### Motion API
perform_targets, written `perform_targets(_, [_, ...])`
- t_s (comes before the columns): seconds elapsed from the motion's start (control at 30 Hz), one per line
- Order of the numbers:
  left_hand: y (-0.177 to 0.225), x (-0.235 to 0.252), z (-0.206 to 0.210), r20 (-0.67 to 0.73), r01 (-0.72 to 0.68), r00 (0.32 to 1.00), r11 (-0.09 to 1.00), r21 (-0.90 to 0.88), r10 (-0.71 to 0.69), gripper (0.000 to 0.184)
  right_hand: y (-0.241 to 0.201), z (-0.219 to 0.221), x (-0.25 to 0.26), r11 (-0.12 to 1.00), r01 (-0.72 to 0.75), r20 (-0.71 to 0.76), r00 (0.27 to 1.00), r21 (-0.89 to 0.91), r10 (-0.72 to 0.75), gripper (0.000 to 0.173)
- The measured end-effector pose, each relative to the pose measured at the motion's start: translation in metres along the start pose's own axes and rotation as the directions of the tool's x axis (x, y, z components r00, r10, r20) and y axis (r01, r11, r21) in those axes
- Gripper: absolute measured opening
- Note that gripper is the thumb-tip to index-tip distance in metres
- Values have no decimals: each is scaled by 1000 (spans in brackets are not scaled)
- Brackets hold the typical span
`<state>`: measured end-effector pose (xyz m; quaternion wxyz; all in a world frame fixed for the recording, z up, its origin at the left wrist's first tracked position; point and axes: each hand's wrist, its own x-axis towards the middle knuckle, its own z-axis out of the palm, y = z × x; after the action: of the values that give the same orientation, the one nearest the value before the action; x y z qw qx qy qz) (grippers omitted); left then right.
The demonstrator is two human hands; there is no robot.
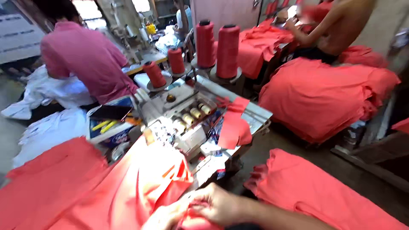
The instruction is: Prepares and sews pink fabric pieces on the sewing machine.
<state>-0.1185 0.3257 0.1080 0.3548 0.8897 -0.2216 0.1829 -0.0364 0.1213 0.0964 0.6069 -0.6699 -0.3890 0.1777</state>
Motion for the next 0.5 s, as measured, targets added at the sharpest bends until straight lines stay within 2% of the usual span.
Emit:
perform_targets(0.03, [-5,3,-4,72,-38,997,998,45,34,25,-1,-6,1,999,39,99,994,-25,-36,18])
perform_targets(0.1, [-13,7,-1,129,-99,988,993,63,90,29,-1,-12,4,996,92,243,966,14,-93,28])
perform_targets(0.17, [-20,9,7,156,-79,984,996,-50,85,34,-2,-16,5,995,88,329,940,37,-95,33])
perform_targets(0.2, [-23,8,12,171,-40,983,983,-179,71,39,-1,-17,5,996,80,347,934,35,-87,34])
perform_targets(0.23, [-27,6,19,186,12,981,938,-347,56,42,0,-18,4,996,76,355,931,36,-84,34])
perform_targets(0.3, [-29,1,35,203,129,979,762,-635,4,38,1,-20,3,997,61,394,916,44,-73,28])
perform_targets(0.37, [-29,-4,53,225,193,974,575,-795,-15,31,3,-21,1,998,20,430,902,55,-42,24])
perform_targets(0.43, [-32,-11,64,273,253,962,411,-876,-12,26,4,-21,-2,998,-21,427,904,65,-9,25])
perform_targets(0.47, [-32,-12,63,311,293,950,406,-866,-23,25,5,-21,-4,998,-23,410,912,55,-2,26])
perform_targets(0.5, [-31,-11,56,353,343,933,450,-824,-66,24,7,-21,-7,1000,-12,385,923,26,1,25])
